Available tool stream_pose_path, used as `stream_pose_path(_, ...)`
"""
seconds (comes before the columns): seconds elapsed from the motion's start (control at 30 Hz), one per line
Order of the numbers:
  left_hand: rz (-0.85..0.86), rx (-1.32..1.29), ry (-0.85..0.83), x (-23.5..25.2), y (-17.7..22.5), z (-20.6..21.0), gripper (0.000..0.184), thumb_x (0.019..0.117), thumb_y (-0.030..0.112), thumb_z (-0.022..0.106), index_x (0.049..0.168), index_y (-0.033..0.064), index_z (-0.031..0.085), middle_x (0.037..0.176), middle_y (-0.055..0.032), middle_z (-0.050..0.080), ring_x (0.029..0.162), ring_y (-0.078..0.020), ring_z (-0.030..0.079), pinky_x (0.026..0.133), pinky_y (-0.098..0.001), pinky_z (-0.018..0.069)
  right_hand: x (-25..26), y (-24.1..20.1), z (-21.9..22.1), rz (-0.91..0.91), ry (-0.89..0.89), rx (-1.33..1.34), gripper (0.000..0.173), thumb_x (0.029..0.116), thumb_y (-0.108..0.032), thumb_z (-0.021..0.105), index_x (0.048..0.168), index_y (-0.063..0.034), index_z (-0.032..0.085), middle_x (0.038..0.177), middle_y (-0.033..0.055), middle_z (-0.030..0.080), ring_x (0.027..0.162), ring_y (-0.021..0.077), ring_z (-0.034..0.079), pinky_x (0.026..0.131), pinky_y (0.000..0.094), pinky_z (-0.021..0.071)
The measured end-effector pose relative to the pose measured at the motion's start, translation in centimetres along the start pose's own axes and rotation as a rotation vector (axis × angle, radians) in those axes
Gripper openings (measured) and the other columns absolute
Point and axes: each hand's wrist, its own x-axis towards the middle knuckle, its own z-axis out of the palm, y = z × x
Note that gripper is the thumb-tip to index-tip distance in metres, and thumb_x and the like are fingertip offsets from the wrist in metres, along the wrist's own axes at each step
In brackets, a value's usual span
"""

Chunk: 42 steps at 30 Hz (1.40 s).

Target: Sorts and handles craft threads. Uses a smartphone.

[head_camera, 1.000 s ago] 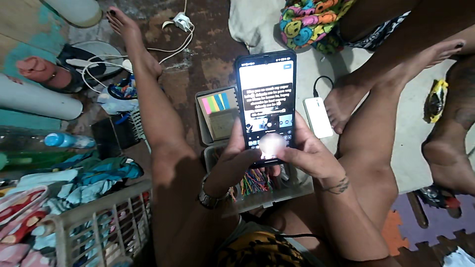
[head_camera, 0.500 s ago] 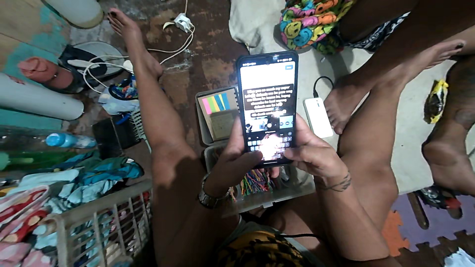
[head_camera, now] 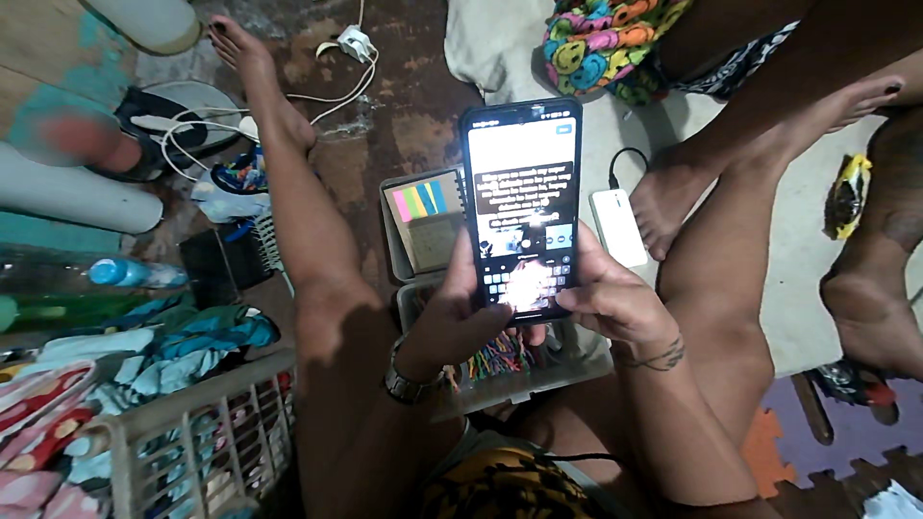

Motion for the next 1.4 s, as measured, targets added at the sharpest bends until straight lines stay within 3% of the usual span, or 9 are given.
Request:
stream_pose_path(0.23, 0.063, -0.020, -0.069, -0.1, 0.1, -0.2, 0.058, 0.0890, 0.001, 0.054, 0.141, 0.0181, 0.035, 0.110, 0.0124, 0.066, 0.090, 0.0016, 0.067, 0.077, -0.0187, 0.0588, 0.0, 0.2, -0.1, -0.024, -0.021, -0.024, 0.058, 0.0968, -0.010, 0.055, 0.147, -0.0307, 0.036, 0.124, -0.0014, 0.067, 0.094, 0.0132, 0.072, 0.072, 0.0273, 0.0631)
stream_pose_path(0.3, 0.040, -0.021, -0.038, 0.0, 0.2, -0.1, 0.052, 0.0866, 0.000, 0.054, 0.134, 0.0168, 0.040, 0.105, 0.0122, 0.067, 0.086, 0.0015, 0.068, 0.073, -0.0184, 0.0592, -0.1, 0.2, 0.0, -0.031, -0.014, -0.077, 0.058, 0.0979, -0.014, 0.059, 0.148, -0.0293, 0.034, 0.124, -0.0036, 0.067, 0.093, 0.0113, 0.072, 0.072, 0.0260, 0.0630)
stream_pose_path(0.53, 0.009, -0.051, -0.027, 0.0, 0.2, -0.1, 0.051, 0.0870, 0.002, 0.054, 0.133, 0.0173, 0.039, 0.104, 0.0119, 0.067, 0.083, 0.0009, 0.068, 0.070, -0.0178, 0.0590, 0.2, -0.2, 1.1, -0.003, 0.115, -0.265, 0.065, 0.0926, 0.003, 0.059, 0.145, -0.0216, 0.031, 0.108, -0.0050, 0.070, 0.074, 0.0043, 0.069, 0.063, 0.0194, 0.0605)
stream_pose_path(0.73, 0.038, -0.098, -0.041, 0.1, 0.1, 0.0, 0.057, 0.0892, 0.002, 0.054, 0.140, 0.0200, 0.036, 0.107, 0.0099, 0.068, 0.085, -0.0011, 0.068, 0.073, -0.0195, 0.0595, 0.1, 0.1, 0.3, -0.011, 0.040, -0.002, 0.045, 0.1024, -0.019, 0.050, 0.144, -0.0313, 0.039, 0.120, -0.0008, 0.068, 0.091, 0.0129, 0.072, 0.069, 0.0267, 0.0630)
stream_pose_path(0.87, 0.080, -0.181, -0.098, 0.4, -0.4, -0.3, 0.058, 0.0974, 0.010, 0.054, 0.148, 0.0259, 0.030, 0.113, 0.0066, 0.068, 0.086, -0.0032, 0.069, 0.072, -0.0190, 0.0589, 0.3, 0.0, 0.4, -0.012, 0.054, 0.015, 0.038, 0.1046, -0.017, 0.042, 0.141, -0.0278, 0.042, 0.116, 0.0028, 0.069, 0.088, 0.0142, 0.073, 0.067, 0.0265, 0.0628)
stream_pose_path(0.97, 0.069, -0.204, -0.048, 0.4, -0.5, -0.2, 0.057, 0.0976, 0.009, 0.052, 0.146, 0.0329, 0.034, 0.115, 0.0104, 0.068, 0.088, -0.0018, 0.069, 0.072, -0.0189, 0.0596, 0.2, 0.1, 0.4, -0.011, 0.051, -0.005, 0.045, 0.1022, -0.018, 0.050, 0.144, -0.0305, 0.040, 0.119, 0.0005, 0.069, 0.091, 0.0144, 0.073, 0.068, 0.0274, 0.0634)
stream_pose_path(1.17, 0.066, -0.093, 0.093, 0.7, 0.2, 1.3, 0.052, 0.0988, 0.003, 0.052, 0.143, 0.0234, 0.033, 0.104, 0.0059, 0.070, 0.075, -0.0033, 0.069, 0.060, -0.0178, 0.0593, 0.1, 0.3, 0.6, -0.024, 0.046, -0.132, 0.060, 0.0962, -0.011, 0.058, 0.148, -0.0261, 0.032, 0.122, -0.0033, 0.066, 0.094, 0.0110, 0.071, 0.073, 0.0263, 0.0631)
stream_pose_path(1.3, 0.016, -0.127, 0.089, 0.1, -0.1, 0.6, 0.045, 0.0918, 0.002, 0.051, 0.131, 0.0235, 0.047, 0.104, 0.0127, 0.070, 0.086, 0.0002, 0.069, 0.073, -0.0193, 0.0593, 0.1, 0.2, 0.6, -0.035, 0.048, -0.160, 0.059, 0.0976, -0.011, 0.061, 0.146, -0.0261, 0.032, 0.120, -0.0047, 0.068, 0.088, 0.0085, 0.072, 0.068, 0.0231, 0.0625)
stream_pose_path(1.4, 0.029, -0.158, -0.006, 0.0, -0.2, 0.2, 0.057, 0.0932, 0.002, 0.049, 0.144, 0.0255, 0.037, 0.110, 0.0094, 0.068, 0.088, -0.0014, 0.069, 0.074, -0.0196, 0.0596, 0.2, 0.2, 1.0, -0.017, 0.118, -0.212, 0.057, 0.0960, -0.002, 0.055, 0.144, -0.0248, 0.034, 0.111, -0.0055, 0.069, 0.078, 0.0055, 0.070, 0.063, 0.0200, 0.0608)
